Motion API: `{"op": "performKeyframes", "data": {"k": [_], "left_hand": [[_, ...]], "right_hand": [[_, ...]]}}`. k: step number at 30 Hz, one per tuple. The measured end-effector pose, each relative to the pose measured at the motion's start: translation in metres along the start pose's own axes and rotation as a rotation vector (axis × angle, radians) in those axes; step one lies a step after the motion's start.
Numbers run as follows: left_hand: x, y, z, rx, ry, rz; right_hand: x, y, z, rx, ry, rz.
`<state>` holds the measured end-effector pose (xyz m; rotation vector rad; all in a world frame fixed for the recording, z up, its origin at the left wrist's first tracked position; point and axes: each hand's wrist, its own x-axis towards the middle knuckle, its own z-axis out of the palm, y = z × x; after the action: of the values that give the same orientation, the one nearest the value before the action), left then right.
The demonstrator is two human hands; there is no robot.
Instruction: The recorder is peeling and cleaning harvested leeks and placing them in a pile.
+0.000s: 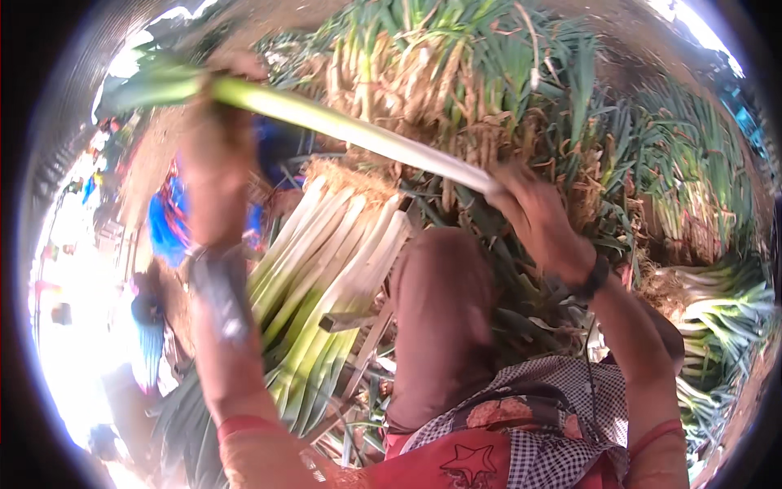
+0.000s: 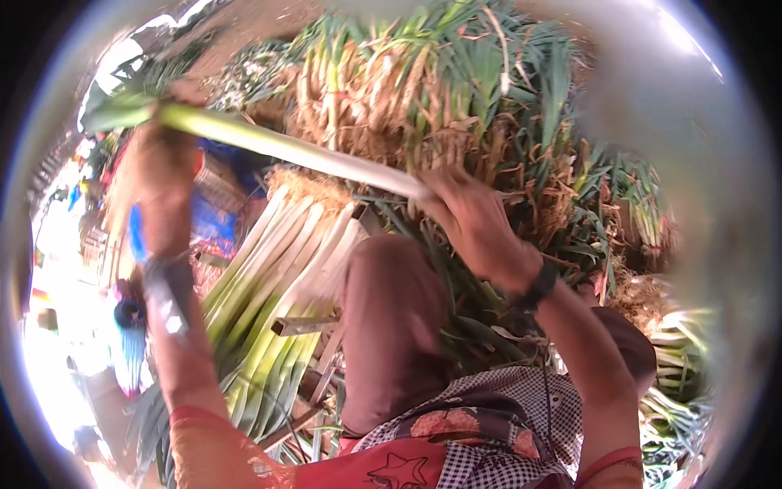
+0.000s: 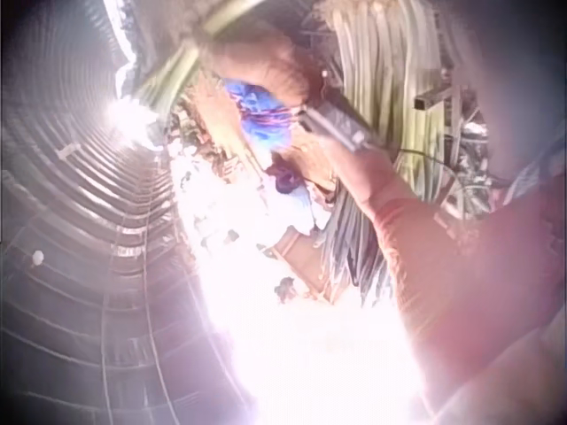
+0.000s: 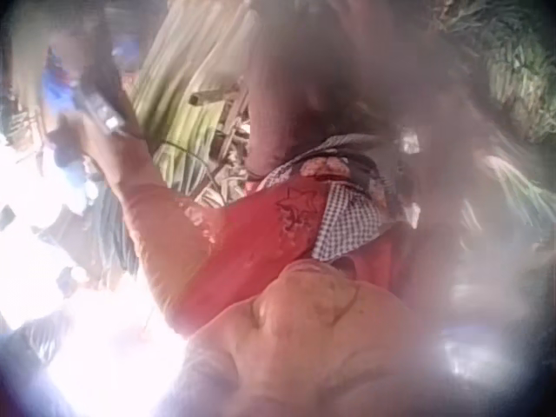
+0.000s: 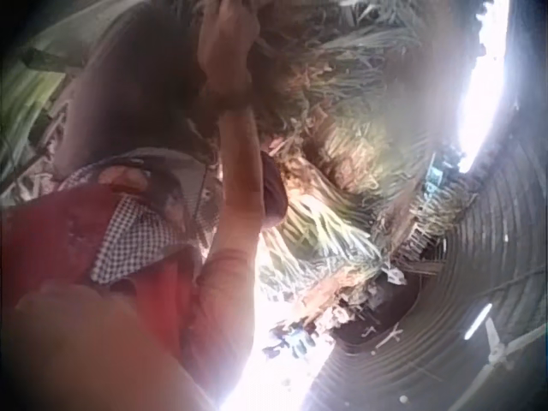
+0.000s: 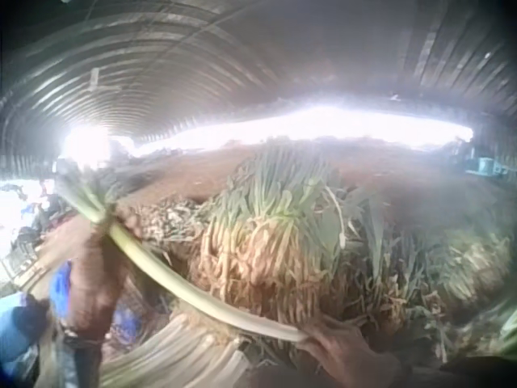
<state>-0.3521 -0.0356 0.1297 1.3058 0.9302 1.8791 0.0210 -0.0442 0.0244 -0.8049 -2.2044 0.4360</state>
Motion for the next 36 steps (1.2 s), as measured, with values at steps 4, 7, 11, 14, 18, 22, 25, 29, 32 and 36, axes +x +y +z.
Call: {"op": "performKeyframes", "data": {"k": [4,7,11,14,18,22,25,29,32,36], "left_hand": [[-0.12,0.113,-0.024,0.669,0.434,0.17],[-0.212,0.099,-0.043,0.799,0.498,-0.015],[-0.32,0.088,-0.056,0.388,0.981,-0.499],[-0.352,0.084,-0.074,0.122,0.725,-1.009],[-0.308,0.088,-0.079,0.608,0.414,-0.803],[-0.282,0.059,-0.122,1.455,-0.247,-0.464],[-0.29,0.045,-0.128,1.473,-0.343,-0.552],[-0.289,0.052,-0.117,1.459,-0.278,-0.559],[-0.295,0.054,-0.118,1.467,-0.239,-0.595],[-0.308,0.031,-0.12,1.505,-0.344,-0.519]], "right_hand": [[0.1,-0.019,0.059,0.074,-0.169,-0.233],[0.123,-0.018,0.113,-0.052,-0.384,-0.312],[0.111,-0.02,0.188,-0.196,-0.659,-0.473],[0.094,-0.004,0.219,-0.361,-0.753,-0.546],[0.09,0.018,0.217,-0.432,-0.753,-0.416],[0.075,0.009,0.216,-0.713,-0.577,-0.639],[0.078,-0.002,0.214,-0.716,-0.716,-0.586],[0.079,0.003,0.214,-0.707,-0.555,-0.687],[0.086,0.0,0.233,-0.656,-0.507,-0.623],[0.078,0.014,0.239,-0.422,-0.443,-0.563]]}}
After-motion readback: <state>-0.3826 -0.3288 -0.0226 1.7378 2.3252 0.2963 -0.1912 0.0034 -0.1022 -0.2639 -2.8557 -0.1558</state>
